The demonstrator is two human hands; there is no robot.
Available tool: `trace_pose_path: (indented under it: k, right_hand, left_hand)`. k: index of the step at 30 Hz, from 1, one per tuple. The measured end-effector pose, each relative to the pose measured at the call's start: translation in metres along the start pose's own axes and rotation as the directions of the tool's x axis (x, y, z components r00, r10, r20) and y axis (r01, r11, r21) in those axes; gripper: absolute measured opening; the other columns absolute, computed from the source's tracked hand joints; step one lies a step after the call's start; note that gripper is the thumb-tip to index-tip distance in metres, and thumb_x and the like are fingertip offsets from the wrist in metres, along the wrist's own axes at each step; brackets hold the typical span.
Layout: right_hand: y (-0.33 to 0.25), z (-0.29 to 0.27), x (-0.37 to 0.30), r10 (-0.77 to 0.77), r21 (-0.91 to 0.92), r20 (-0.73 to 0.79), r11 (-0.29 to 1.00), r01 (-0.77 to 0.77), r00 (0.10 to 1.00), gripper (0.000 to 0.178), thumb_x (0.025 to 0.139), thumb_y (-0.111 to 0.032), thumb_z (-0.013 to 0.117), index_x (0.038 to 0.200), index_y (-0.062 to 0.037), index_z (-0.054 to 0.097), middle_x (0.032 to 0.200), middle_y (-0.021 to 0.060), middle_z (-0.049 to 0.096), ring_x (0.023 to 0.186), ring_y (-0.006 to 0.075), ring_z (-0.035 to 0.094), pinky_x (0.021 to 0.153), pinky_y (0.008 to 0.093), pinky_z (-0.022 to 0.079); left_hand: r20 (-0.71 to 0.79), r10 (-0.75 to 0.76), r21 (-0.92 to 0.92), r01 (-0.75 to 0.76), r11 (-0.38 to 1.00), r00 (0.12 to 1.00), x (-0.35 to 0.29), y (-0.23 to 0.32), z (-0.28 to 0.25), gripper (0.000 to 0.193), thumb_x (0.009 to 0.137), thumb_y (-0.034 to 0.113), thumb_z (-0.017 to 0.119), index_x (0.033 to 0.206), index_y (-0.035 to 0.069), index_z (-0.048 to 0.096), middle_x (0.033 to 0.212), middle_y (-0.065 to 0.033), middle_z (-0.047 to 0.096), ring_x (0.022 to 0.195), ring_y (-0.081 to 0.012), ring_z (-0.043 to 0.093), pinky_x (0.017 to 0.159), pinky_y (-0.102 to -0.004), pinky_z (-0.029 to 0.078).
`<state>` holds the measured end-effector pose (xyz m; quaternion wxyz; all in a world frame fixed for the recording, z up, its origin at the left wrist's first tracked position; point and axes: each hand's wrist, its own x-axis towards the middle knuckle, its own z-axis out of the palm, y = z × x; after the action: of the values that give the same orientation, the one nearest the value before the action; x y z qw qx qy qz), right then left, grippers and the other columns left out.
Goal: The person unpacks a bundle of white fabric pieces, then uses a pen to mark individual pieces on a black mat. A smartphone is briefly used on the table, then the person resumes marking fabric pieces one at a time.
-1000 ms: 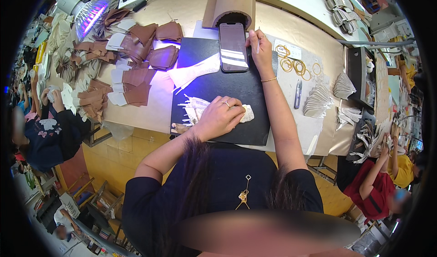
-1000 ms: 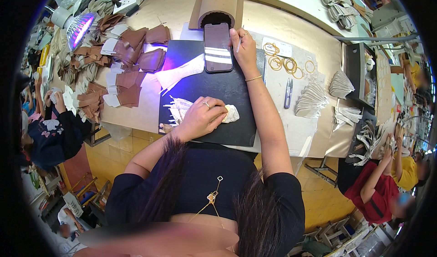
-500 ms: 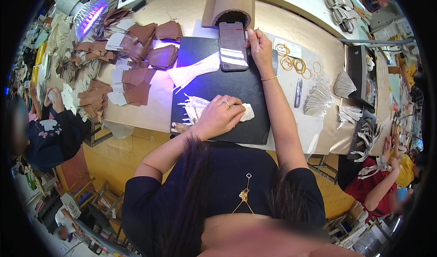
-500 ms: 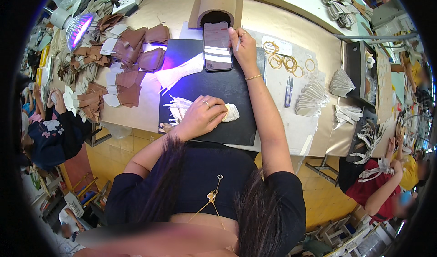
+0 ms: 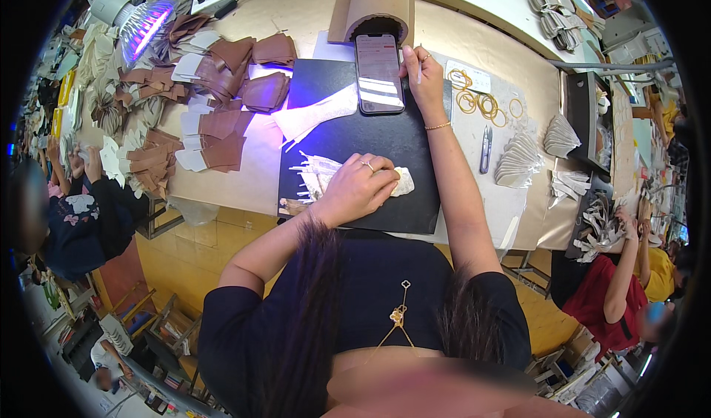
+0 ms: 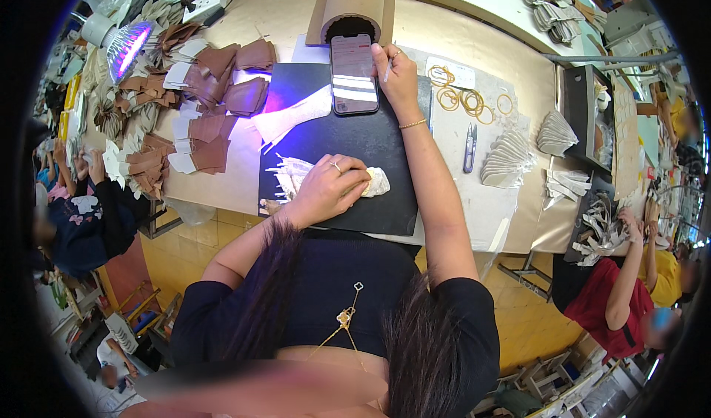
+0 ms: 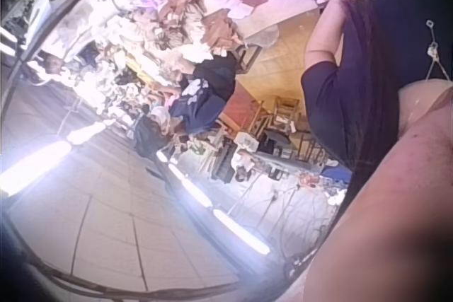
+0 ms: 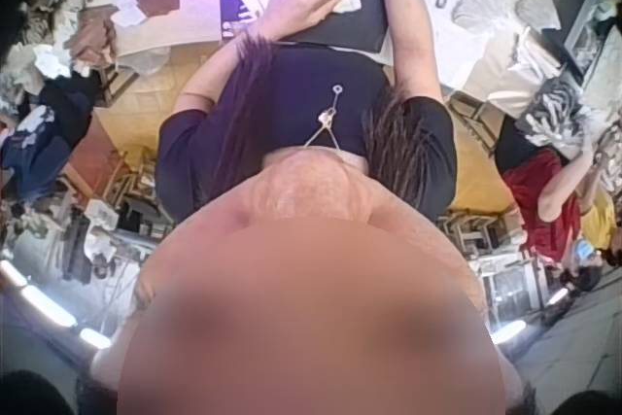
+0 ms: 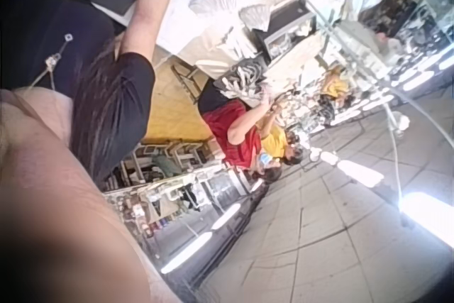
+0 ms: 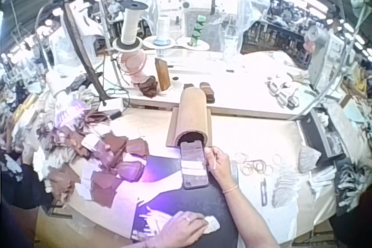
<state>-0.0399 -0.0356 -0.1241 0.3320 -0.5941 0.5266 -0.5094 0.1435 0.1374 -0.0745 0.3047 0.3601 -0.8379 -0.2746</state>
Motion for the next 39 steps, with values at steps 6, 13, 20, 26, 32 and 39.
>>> trace_pose_path:
  k: [6,13,20,26,32,39]
  right_hand:
    - [0.0001,-0.0002,0.0001,0.005,0.012,0.0,1.0,-0.005,1.0,0.05,0.102,-0.042,0.06,0.07,-0.0033,0.059,0.06,0.0061,0.064,0.059,0.0131,0.063,0.057,0.0296,0.048]
    - [-0.0031,-0.0008,-0.0011,-0.02,0.026,0.004,0.999,0.02,1.0,0.046,0.103,-0.039,0.059,0.074,-0.0038,0.068,0.063,0.0067,0.067,0.062,0.0156,0.065,0.062,0.0317,0.05]
    - [0.0001,-0.0012,0.0017,-0.166,-0.125,0.036,0.978,0.17,0.985,0.046,0.101,-0.039,0.059,0.069,-0.0089,0.072,0.063,0.004,0.067,0.071,0.022,0.057,0.08,0.0367,0.045]
    - [-0.001,0.0016,0.0024,-0.124,-0.223,0.026,0.966,0.127,0.992,0.043,0.1,-0.041,0.06,0.076,-0.0099,0.076,0.066,0.0042,0.065,0.075,0.0226,0.054,0.083,0.0373,0.041]
    - [-0.0062,0.0023,0.0007,-0.108,-0.258,0.014,0.96,0.108,0.994,0.04,0.1,-0.041,0.061,0.083,-0.0101,0.079,0.073,0.0064,0.064,0.08,0.0233,0.05,0.083,0.0376,0.039]
    - [-0.0005,0.0035,0.0019,-0.103,-0.205,-0.02,0.974,0.097,0.994,0.039,0.1,-0.039,0.061,0.081,-0.0101,0.079,0.072,0.006,0.065,0.08,0.0231,0.05,0.081,0.0374,0.041]
  left_hand:
    - [-0.003,-0.003,0.002,0.003,1.0,1.0,0.0001,0.0005,0.0,0.011,0.086,0.014,0.072,0.096,0.008,0.069,0.099,-0.004,0.064,0.094,-0.0222,0.063,0.083,-0.037,0.046]
    - [-0.003,-0.006,0.002,0.006,1.0,1.0,-0.0001,0.0,0.0004,0.012,0.086,0.015,0.072,0.096,0.008,0.07,0.098,-0.004,0.064,0.095,-0.0222,0.063,0.082,-0.0369,0.046]
    - [-0.008,-0.001,0.002,0.001,1.0,1.0,-0.0002,-0.0003,0.001,0.012,0.086,0.014,0.072,0.096,0.008,0.069,0.098,-0.0039,0.064,0.095,-0.0221,0.063,0.082,-0.0369,0.046]
    - [-0.006,-0.004,-0.002,0.004,1.0,1.0,-0.0004,-0.0001,0.0006,0.011,0.087,0.014,0.072,0.095,0.008,0.069,0.098,-0.004,0.064,0.095,-0.022,0.063,0.082,-0.0369,0.046]
    - [-0.002,-0.005,0.0,0.005,1.0,1.0,0.0002,0.0003,-0.0003,0.011,0.087,0.015,0.072,0.095,0.008,0.069,0.099,-0.004,0.064,0.095,-0.0221,0.063,0.083,-0.0371,0.046]
    - [-0.001,-0.009,0.0,0.009,1.0,1.0,0.0,0.0004,-0.0001,0.011,0.087,0.015,0.072,0.095,0.008,0.069,0.099,-0.0039,0.065,0.095,-0.0221,0.063,0.083,-0.0371,0.046]
